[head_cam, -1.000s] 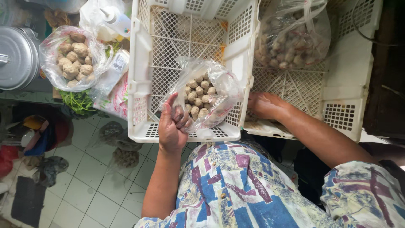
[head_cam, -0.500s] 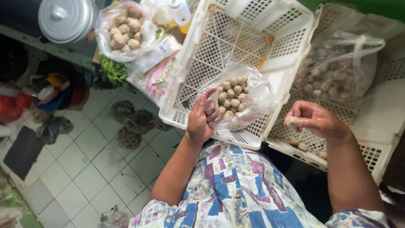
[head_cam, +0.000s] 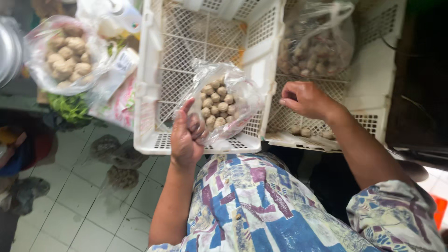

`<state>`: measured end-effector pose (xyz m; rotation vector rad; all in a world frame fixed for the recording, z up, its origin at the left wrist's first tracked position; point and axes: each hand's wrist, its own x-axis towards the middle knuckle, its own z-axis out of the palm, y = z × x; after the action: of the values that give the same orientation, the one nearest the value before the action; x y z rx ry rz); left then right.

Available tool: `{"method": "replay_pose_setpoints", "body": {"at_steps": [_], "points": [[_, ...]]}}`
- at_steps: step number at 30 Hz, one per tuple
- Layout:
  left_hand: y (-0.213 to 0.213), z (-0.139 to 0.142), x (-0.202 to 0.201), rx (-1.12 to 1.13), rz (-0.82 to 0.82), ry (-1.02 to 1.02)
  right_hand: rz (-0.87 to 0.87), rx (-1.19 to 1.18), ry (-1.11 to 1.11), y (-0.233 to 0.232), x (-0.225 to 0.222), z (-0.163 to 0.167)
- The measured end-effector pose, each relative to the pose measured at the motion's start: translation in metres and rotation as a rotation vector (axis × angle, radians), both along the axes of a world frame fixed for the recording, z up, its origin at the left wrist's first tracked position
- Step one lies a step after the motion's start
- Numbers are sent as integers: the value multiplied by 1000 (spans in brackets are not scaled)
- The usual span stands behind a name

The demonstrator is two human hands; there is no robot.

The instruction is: The person sits at a table and packs round meatballs by hand from a plastic crate into clear plastic bags, filling one bag at a time. They open each bag, place the meatballs inside, then set filled bags into the crate and start another bag.

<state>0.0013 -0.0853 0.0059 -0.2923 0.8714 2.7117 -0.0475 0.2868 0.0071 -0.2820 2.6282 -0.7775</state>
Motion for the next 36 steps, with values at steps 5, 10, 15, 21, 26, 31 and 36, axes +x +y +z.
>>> {"method": "replay_pose_setpoints", "body": {"at_steps": [5,10,15,21,26,31,36], "points": [[2,4,-1,-87,6,-22,257,296,-319,47,31,-71],[5,3,-1,-110,7,-16,239,444,-505,58,53,-107],[4,-1,-2,-84,12,-58,249,479,-533,66,43,-94],[-1,-3,-6,12,4,-18,-172,-539,-552,25,25,-15],[-1,1,-8,16,-12,6,60,-870,-530,-83,24,39],[-3,3,-7,21,-14,-7,217,-700,375,-138,12,58],[-2,1,-4,50,-34,23,-95,-219,152,-67,10,49]]}}
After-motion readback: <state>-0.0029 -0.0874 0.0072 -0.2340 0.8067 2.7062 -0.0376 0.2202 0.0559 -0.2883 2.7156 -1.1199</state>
